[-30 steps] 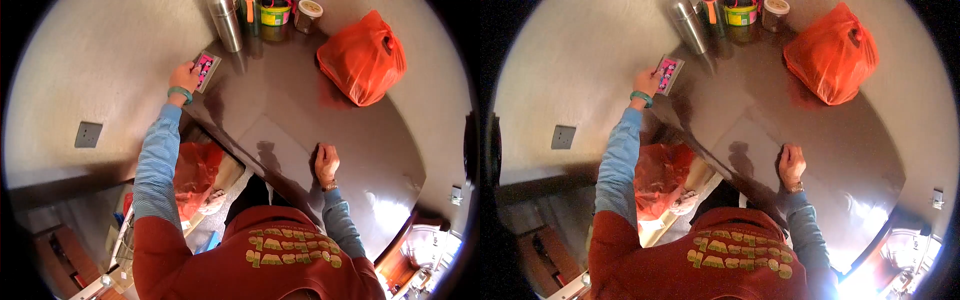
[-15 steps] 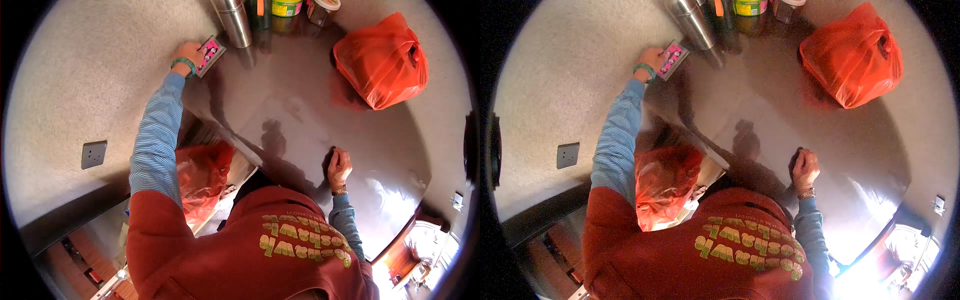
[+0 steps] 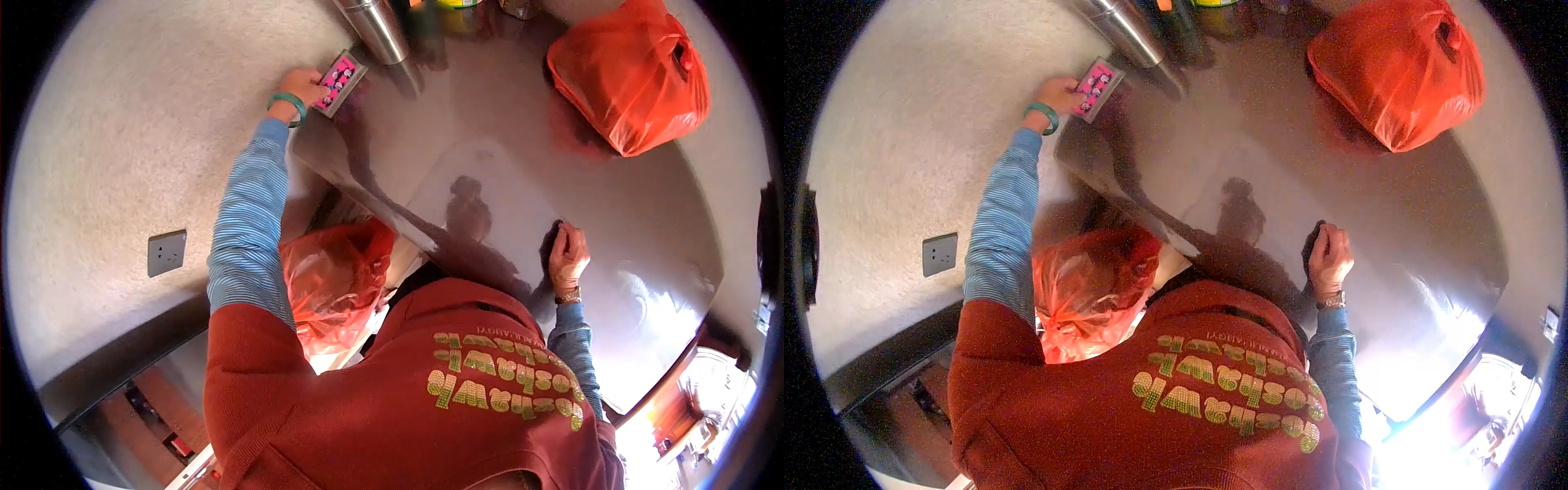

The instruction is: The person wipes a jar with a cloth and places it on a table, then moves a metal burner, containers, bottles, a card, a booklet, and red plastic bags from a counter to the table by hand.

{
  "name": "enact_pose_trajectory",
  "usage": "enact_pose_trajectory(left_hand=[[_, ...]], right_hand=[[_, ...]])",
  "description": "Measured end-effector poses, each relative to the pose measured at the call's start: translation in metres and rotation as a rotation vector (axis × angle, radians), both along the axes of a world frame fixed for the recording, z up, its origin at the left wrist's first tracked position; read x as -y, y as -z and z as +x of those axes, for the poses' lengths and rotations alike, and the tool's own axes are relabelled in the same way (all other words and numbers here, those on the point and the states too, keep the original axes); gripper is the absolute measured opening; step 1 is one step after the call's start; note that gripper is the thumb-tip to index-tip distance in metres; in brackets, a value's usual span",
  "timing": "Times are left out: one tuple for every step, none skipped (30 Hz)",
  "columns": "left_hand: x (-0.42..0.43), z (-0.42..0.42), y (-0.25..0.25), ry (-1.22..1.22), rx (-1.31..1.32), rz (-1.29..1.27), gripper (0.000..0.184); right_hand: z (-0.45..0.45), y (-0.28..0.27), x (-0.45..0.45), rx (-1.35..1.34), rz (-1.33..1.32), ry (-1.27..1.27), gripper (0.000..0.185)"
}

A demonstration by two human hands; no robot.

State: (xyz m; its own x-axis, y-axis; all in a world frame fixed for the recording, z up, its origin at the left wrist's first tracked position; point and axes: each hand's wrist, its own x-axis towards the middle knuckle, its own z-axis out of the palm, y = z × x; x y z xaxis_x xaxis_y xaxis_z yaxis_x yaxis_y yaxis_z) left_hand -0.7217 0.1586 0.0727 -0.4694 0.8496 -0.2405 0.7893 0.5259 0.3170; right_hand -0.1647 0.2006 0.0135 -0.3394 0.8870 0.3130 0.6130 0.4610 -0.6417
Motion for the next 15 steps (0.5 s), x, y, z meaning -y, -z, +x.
enact_pose_trajectory(left_hand=[[0.001, -0.004, 0.004, -0.048, 0.089, 0.047, 0.027], [0.002, -0.002, 0.005, -0.097, 0.18, 0.093, 0.027], [0.003, -0.001, 0.005, -0.098, 0.183, 0.086, 0.027], [0.003, 0.0, 0.006, -0.086, 0.113, 0.111, 0.027], [0.004, 0.005, 0.003, -0.076, 0.044, 0.137, 0.027], [0.005, 0.014, -0.001, -0.087, 0.05, 0.13, 0.027], [0.008, 0.025, -0.004, -0.068, -0.151, 0.305, 0.025], [0.012, 0.037, -0.009, -0.054, -0.355, 0.475, 0.023], [0.017, 0.044, -0.015, -0.084, -0.348, 0.459, 0.023], [0.023, 0.05, -0.023, -0.088, -0.374, 0.439, 0.023], [0.033, 0.061, -0.032, -0.097, -0.395, 0.411, 0.023], [0.044, 0.089, -0.049, 0.039, -0.346, 0.586, 0.023], [0.057, 0.107, -0.055, -0.123, 0.082, 0.502, 0.036], [0.069, 0.13, -0.065, -0.195, 0.369, 0.422, 0.045], [0.082, 0.153, -0.076, -0.303, 0.622, 0.329, 0.054]], right_hand=[[0.0, 0.001, -0.001, 0.002, 0.016, -0.004, 0.008], [0.001, 0.001, -0.001, 0.005, 0.03, -0.009, 0.009], [0.001, 0.001, -0.001, 0.008, 0.022, -0.01, 0.009], [0.001, 0.0, -0.001, 0.003, 0.017, -0.013, 0.009], [0.001, 0.0, -0.001, -0.003, 0.012, -0.018, 0.01], [0.0, 0.001, -0.001, 0.004, 0.005, -0.028, 0.01], [0.001, 0.001, -0.001, 0.001, -0.002, -0.025, 0.011], [0.002, 0.002, -0.002, 0.0, -0.009, -0.028, 0.011], [0.002, 0.004, -0.004, 0.014, -0.019, -0.057, 0.011], [0.002, 0.007, -0.005, -0.001, 0.022, -0.054, 0.012], [0.004, 0.01, -0.005, -0.012, 0.057, -0.059, 0.012], [0.006, 0.011, -0.004, 0.017, 0.03, -0.106, 0.012], [0.006, 0.01, -0.004, 0.009, 0.05, -0.102, 0.012], [0.005, 0.01, -0.003, -0.004, 0.072, -0.096, 0.012], [0.006, 0.01, -0.002, 0.013, 0.054, -0.14, 0.012]])
